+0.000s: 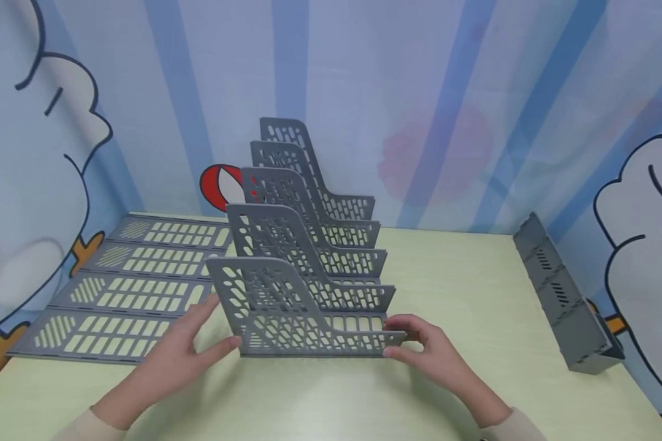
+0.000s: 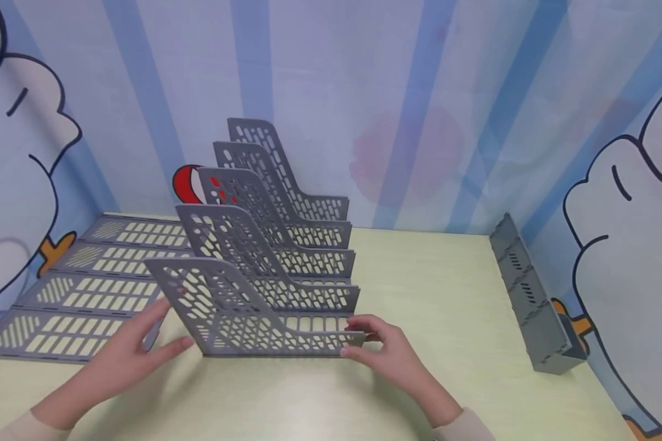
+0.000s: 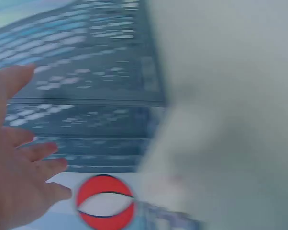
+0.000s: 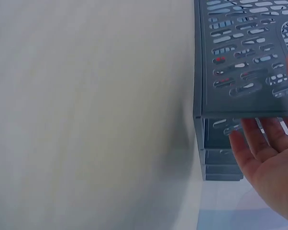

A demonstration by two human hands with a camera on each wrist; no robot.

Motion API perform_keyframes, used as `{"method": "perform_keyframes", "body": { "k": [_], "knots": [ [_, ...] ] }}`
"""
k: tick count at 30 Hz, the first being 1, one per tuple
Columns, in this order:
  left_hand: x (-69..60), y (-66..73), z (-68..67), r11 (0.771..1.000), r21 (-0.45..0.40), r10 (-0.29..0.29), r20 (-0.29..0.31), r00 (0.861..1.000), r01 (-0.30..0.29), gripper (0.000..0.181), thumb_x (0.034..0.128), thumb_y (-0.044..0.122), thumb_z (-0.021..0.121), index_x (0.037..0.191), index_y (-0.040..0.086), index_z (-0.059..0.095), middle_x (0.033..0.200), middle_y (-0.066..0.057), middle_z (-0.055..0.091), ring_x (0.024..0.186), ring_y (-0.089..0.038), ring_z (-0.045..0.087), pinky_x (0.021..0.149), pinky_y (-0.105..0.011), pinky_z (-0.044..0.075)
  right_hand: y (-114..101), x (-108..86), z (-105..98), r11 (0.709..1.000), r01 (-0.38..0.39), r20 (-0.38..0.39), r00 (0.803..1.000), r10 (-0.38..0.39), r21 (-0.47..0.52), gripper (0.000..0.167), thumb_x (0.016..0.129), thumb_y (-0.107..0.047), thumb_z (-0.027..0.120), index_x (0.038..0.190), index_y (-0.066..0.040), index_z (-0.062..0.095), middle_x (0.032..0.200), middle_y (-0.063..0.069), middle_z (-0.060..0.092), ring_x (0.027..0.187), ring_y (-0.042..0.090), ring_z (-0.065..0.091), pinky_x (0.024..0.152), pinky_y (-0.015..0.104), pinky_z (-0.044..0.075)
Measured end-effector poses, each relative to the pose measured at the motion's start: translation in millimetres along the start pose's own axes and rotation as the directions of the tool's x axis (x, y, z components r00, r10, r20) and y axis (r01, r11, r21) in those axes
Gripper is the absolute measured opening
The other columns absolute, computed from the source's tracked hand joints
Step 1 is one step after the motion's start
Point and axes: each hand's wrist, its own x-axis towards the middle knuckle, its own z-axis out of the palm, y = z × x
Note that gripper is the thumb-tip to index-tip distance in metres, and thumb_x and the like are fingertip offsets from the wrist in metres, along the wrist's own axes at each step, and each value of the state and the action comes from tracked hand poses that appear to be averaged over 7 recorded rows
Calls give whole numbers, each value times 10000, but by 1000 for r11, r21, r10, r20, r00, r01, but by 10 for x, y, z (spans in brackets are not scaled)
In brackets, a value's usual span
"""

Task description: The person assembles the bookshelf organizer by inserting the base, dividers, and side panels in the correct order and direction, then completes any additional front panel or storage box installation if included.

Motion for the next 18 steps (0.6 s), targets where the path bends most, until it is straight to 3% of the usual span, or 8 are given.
{"method": "perform_keyframes", "body": {
  "k": [3, 5, 8, 10, 12, 15, 16, 18],
  "knots": [
    [35, 217, -128, 997, 24, 81, -139, 987, -79, 816, 853, 283, 748, 1527, 199, 296, 1561, -109, 300, 1431, -372, 247, 1047, -647, 283, 53, -7, -47, 1000, 13, 12, 1000, -12, -6, 482, 822, -160, 772, 1226, 24, 585, 1212, 159, 633, 1106, 297, 586, 935, 420, 497],
    [62, 340, -186, 984, 63, 177, -224, 959, -167, 860, 823, 234, 779, 1530, 199, 290, 1564, -90, 302, 1436, -338, 255, 1087, -614, 258, 89, -7, -77, 1000, 18, 27, 999, -17, -17, 504, 809, -156, 783, 1229, 35, 579, 1222, 175, 623, 1111, 311, 582, 926, 415, 503],
    [115, 483, -241, 949, 134, 313, -303, 900, -285, 867, 819, 245, 780, 1530, 154, 291, 1558, -102, 314, 1449, -287, 247, 1169, -494, 184, 126, -2, -112, 1000, 4, 70, 998, -1, -31, 534, 800, -171, 794, 1238, 41, 573, 1216, 175, 621, 1103, 320, 582, 920, 429, 504],
    [156, 566, -255, 917, 165, 397, -343, 851, -362, 823, 860, 357, 731, 1521, 117, 305, 1549, -113, 331, 1448, -263, 258, 1194, -424, 132, 146, 7, -123, 999, -25, 96, 995, 28, -38, 548, 799, -187, 797, 1246, 37, 572, 1206, 167, 626, 1091, 313, 584, 923, 443, 500],
    [201, 644, -267, 889, 192, 458, -371, 808, -416, 801, 890, 474, 655, 1511, 91, 323, 1539, -130, 346, 1448, -260, 260, 1198, -418, 106, 169, 16, -127, 998, -41, 113, 992, 46, -50, 544, 798, -199, 799, 1240, 30, 580, 1180, 149, 639, 1074, 299, 591, 925, 452, 497],
    [260, 782, -287, 857, 226, 514, -411, 753, -463, 802, 905, 590, 542, 1487, 68, 365, 1518, -148, 376, 1437, -294, 281, 1184, -504, 102, 203, 35, -123, 996, -44, 125, 991, 53, -73, 507, 799, -213, 796, 1209, 19, 607, 1140, 120, 659, 1053, 277, 593, 930, 453, 488],
    [282, 830, -296, 849, 246, 528, -418, 739, -467, 797, 908, 594, 534, 1475, 54, 383, 1507, -158, 389, 1430, -310, 291, 1177, -532, 105, 213, 41, -120, 996, -39, 128, 991, 49, -81, 492, 798, -215, 797, 1195, 15, 617, 1126, 112, 664, 1044, 270, 593, 927, 450, 485],
    [320, 939, -325, 844, 285, 536, -404, 741, -455, 793, 912, 607, 512, 1461, 43, 406, 1503, -157, 396, 1426, -317, 299, 1170, -554, 106, 232, 53, -114, 994, -36, 131, 990, 49, -101, 465, 794, -225, 799, 1166, 2, 638, 1107, 94, 671, 1028, 254, 591, 920, 440, 482]
  ]
}}
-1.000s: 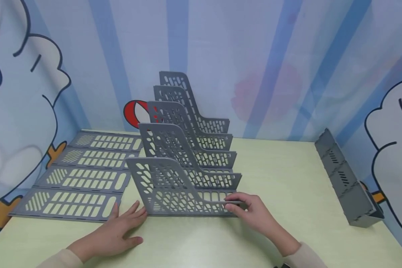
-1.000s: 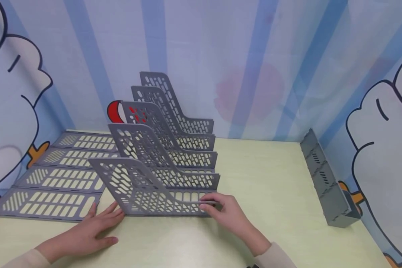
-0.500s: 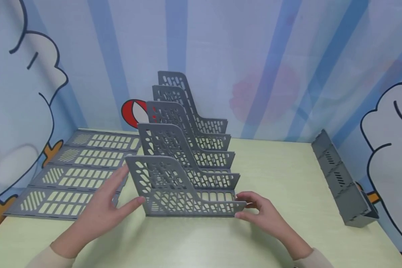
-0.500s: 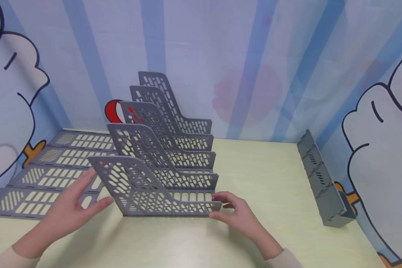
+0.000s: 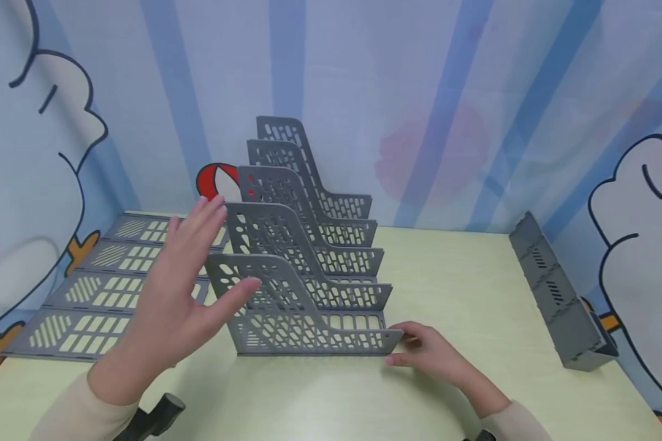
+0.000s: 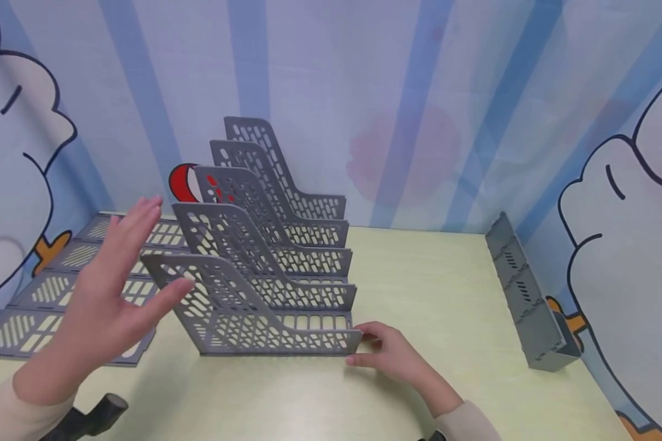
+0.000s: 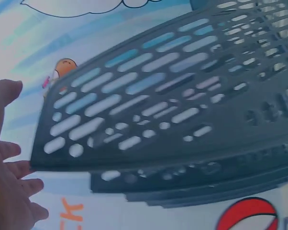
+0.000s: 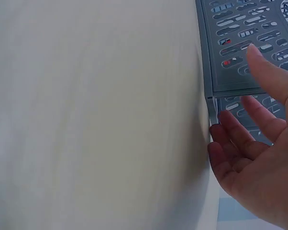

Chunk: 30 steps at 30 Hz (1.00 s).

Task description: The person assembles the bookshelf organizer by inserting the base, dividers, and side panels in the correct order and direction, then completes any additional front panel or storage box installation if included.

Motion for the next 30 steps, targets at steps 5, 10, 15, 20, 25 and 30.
{"method": "perform_keyframes", "body": {
  "k": [5, 10, 15, 20, 25, 30],
  "knots": [
    [262, 176, -18, 993, 115, 4, 151, 989, -22, 798, 919, 634, 475, 1448, 39, 429, 1524, -120, 375, 1442, -298, 270, 1159, -582, 104, 46, 28, 10, 1000, 2, -2, 1000, -2, -19, 401, 774, -230, 811, 1096, -35, 673, 1078, 70, 668, 993, 218, 580, 896, 411, 480],
    [498, 294, 29, 977, 213, -45, 346, 937, -32, 731, 913, 535, 572, 1474, 97, 405, 1550, -115, 328, 1463, -312, 204, 1145, -616, 84, 83, 52, 12, 1000, 2, -9, 1000, -2, -18, 328, 763, -212, 816, 1030, -66, 691, 1060, 57, 657, 980, 206, 575, 879, 387, 485],
    [661, 336, 89, 954, 300, -156, 485, 861, 4, 716, 933, 593, 492, 1477, 136, 410, 1573, -110, 278, 1470, -343, 153, 1122, -660, 56, 83, 64, 11, 999, 9, -18, 1000, -9, -31, 286, 764, -200, 806, 1002, -75, 706, 1052, 53, 661, 972, 195, 580, 831, 307, 486],
    [749, 325, 133, 932, 359, -257, 573, 778, 44, 698, 945, 617, 436, 1470, 158, 426, 1583, -110, 251, 1475, -352, 117, 1106, -684, 52, 92, 95, 17, 999, 5, -11, 1000, -5, -33, 157, 799, -174, 777, 916, -74, 744, 1055, 53, 654, 958, 174, 558, 770, 238, 475],
    [780, 298, 166, 910, 413, -317, 622, 716, 45, 624, 982, 540, 421, 1481, 167, 408, 1576, -133, 262, 1461, -390, 145, 1103, -683, 99, 85, 93, 21, 1000, -1, -17, 1000, 0, -29, 97, 811, -155, 764, 795, -70, 721, 1081, 75, 643, 976, 189, 556, 757, 227, 468],
    [777, 256, 140, 892, 451, -355, 643, 678, 40, 624, 996, 498, 412, 1494, 125, 373, 1578, -126, 259, 1455, -400, 156, 1110, -667, 126, 29, 47, 7, 1000, 18, -34, 999, -18, 13, 180, 836, -141, 738, 741, -46, 618, 1196, 178, 605, 1076, 311, 573, 803, 285, 502]
  ]
}}
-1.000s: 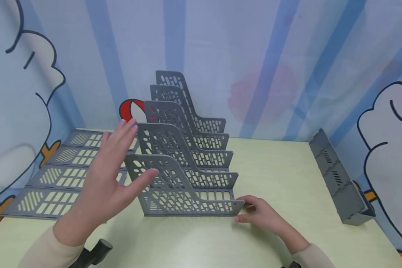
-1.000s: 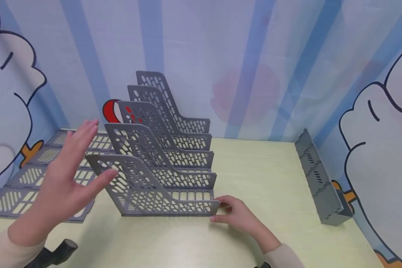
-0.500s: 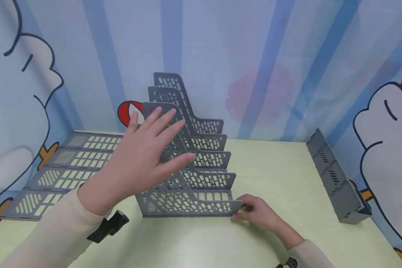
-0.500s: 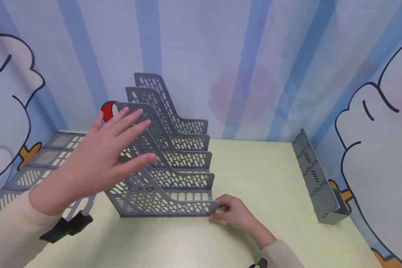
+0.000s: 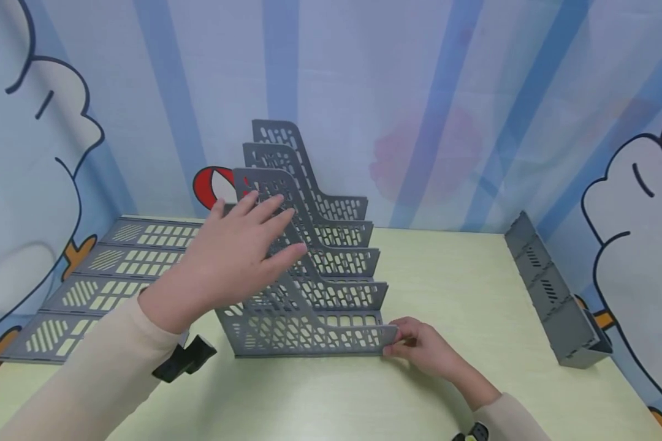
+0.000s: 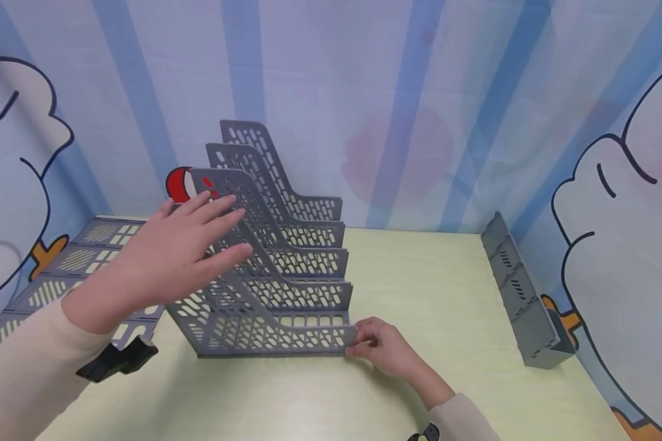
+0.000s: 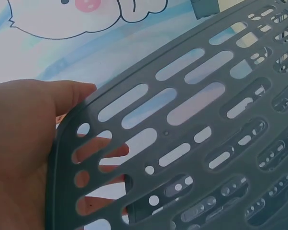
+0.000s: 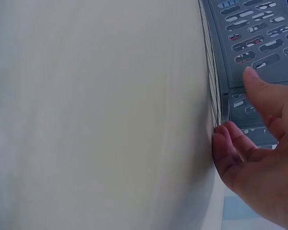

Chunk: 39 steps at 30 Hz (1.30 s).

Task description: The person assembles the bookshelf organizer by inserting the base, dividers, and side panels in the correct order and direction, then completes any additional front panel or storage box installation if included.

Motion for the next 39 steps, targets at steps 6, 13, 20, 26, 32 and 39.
{"method": "perform_keyframes", "body": {
  "k": [6, 13, 20, 26, 32, 39],
  "knots": [
    [-50, -105, -22, 1000, -30, -3, -12, 1000, 2, 636, 998, 471, 425, 1498, 84, 350, 1579, -125, 257, 1454, -390, 162, 1117, -644, 149, -59, -70, -88, 985, -31, -18, 999, 34, 168, 181, 904, -125, 665, 820, -14, 548, 1423, 262, 448, 1270, 441, 468, 875, 318, 511],
    [-139, -223, 9, 992, -130, 1, -64, 998, -9, 655, 1002, 468, 423, 1515, 79, 299, 1580, -129, 248, 1447, -385, 179, 1112, -642, 153, -129, -185, -237, 946, 5, -112, 993, 33, 323, 210, 947, -111, 607, 927, 59, 487, 1473, 292, 364, 1278, 333, 485, 841, 213, 508],
    [-207, -303, 122, 962, -273, -23, -125, 992, -12, 658, 1006, 405, 457, 1510, 23, 275, 1584, -147, 224, 1450, -381, 176, 1125, -617, 155, -212, -308, -378, 866, 171, -254, 966, -53, 470, 70, 987, -86, 533, 925, -115, 548, 1451, 92, 423, 1112, -2, 575, 901, 180, 490],
    [-287, -302, 284, 915, -403, -62, -175, 983, -14, 667, 1014, 404, 437, 1516, 13, 240, 1598, -124, 189, 1463, -357, 145, 1138, -587, 151, -307, -393, -438, 704, 372, -359, 917, -176, 605, 206, 1006, -22, 452, 955, -170, 586, 1383, -50, 483, 1138, 60, 591, 931, 207, 487],
    [-428, -230, 470, 859, -511, -123, -216, 969, -5, 651, 1013, 380, 454, 1527, 48, 232, 1606, -104, 167, 1470, -348, 118, 1127, -617, 136, -417, -430, -449, 521, 502, -448, 862, -236, 691, 245, 1015, -5, 400, 1004, -128, 612, 1417, 14, 486, 1173, 109, 571, 948, 235, 475],
    [-610, -200, 617, 822, -568, -194, -219, 956, 37, 660, 1018, 409, 443, 1537, 79, 205, 1616, -37, 131, 1477, -319, 90, 1104, -636, 156, -576, -429, -403, 423, 570, -510, 821, -256, 704, 234, 1025, -55, 385, 1040, -97, 615, 1448, 26, 459, 1156, 117, 577, 979, 244, 439]
  ]
}}
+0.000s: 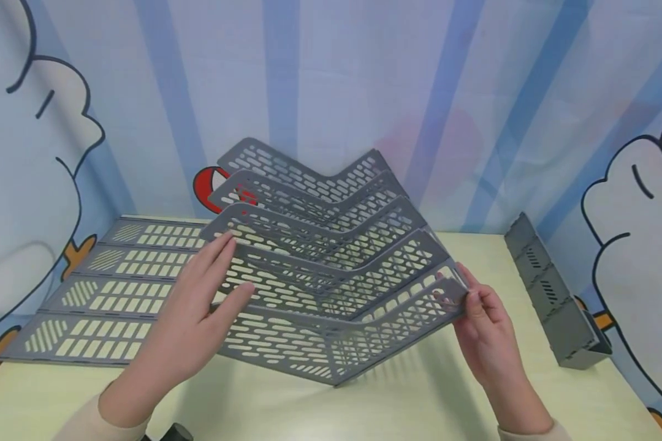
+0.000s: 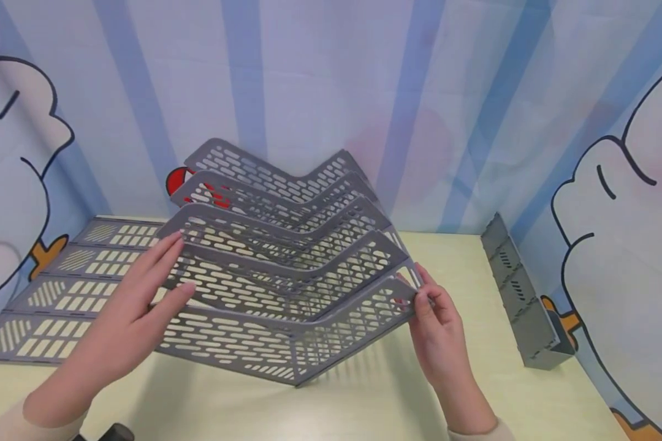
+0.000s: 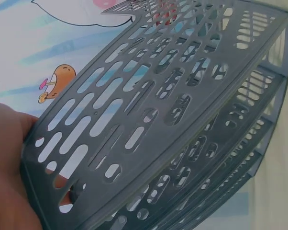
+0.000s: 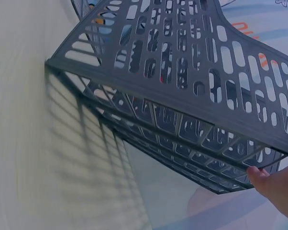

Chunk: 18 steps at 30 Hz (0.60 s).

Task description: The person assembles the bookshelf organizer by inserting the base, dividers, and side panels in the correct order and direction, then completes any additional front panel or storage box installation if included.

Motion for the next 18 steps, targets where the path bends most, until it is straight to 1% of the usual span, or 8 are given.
{"method": "perform_keyframes", "body": {
  "k": [3, 7, 10, 12, 14, 18],
  "knots": [
    [-61, -53, 42, 998, -62, -23, -18, 1000, 22, 647, 1019, 373, 458, 1535, 71, 211, 1617, -42, 124, 1476, -326, 77, 1089, -658, 159, -6, 21, 81, 1000, 26, -13, 1000, -26, 2, 215, 1023, -77, 390, 1044, -94, 603, 1471, 32, 401, 1201, 141, 564, 969, 246, 451],
    [-117, -144, 140, 987, -160, -42, -50, 998, 33, 639, 1015, 307, 488, 1530, 52, 209, 1616, -62, 114, 1475, -324, 73, 1081, -663, 174, -32, 64, 188, 999, 28, -74, 997, -30, -28, 168, 1018, -102, 407, 1019, -103, 575, 1504, 96, 269, 1254, 181, 541, 930, 247, 490],
    [-177, -214, 211, 981, -190, -52, -83, 995, 35, 640, 1015, 289, 493, 1531, 50, 200, 1615, -65, 107, 1475, -320, 78, 1079, -657, 186, -60, 95, 254, 999, 17, -96, 995, -21, -45, 152, 1015, -108, 419, 1000, -113, 570, 1519, 136, 220, 1271, 183, 528, 917, 249, 504],
    [-236, -257, 253, 979, -203, -57, -108, 992, 34, 633, 1015, 268, 496, 1533, 53, 201, 1615, -71, 109, 1474, -328, 80, 1073, -662, 182, -77, 115, 289, 999, 12, -86, 996, -16, -50, 155, 1014, -102, 422, 989, -116, 575, 1517, 139, 232, 1275, 179, 524, 922, 250, 503],
    [-300, -298, 290, 975, -220, -64, -124, 990, 35, 630, 1016, 248, 494, 1535, 53, 195, 1614, -78, 106, 1472, -335, 71, 1066, -671, 172, -93, 132, 320, 999, 12, -60, 998, -14, -44, 158, 1010, -95, 428, 983, -114, 582, 1511, 123, 261, 1287, 178, 513, 939, 259, 496],
    [-414, -378, 363, 957, -282, -102, -120, 987, 65, 639, 1018, 210, 488, 1544, 60, 157, 1620, -83, 58, 1476, -336, 21, 1066, -690, 141, -131, 156, 384, 997, 11, -25, 1000, -13, -71, 166, 1005, -72, 436, 970, -118, 592, 1500, 107, 290, 1290, 180, 507, 945, 266, 495]
  ]
}}
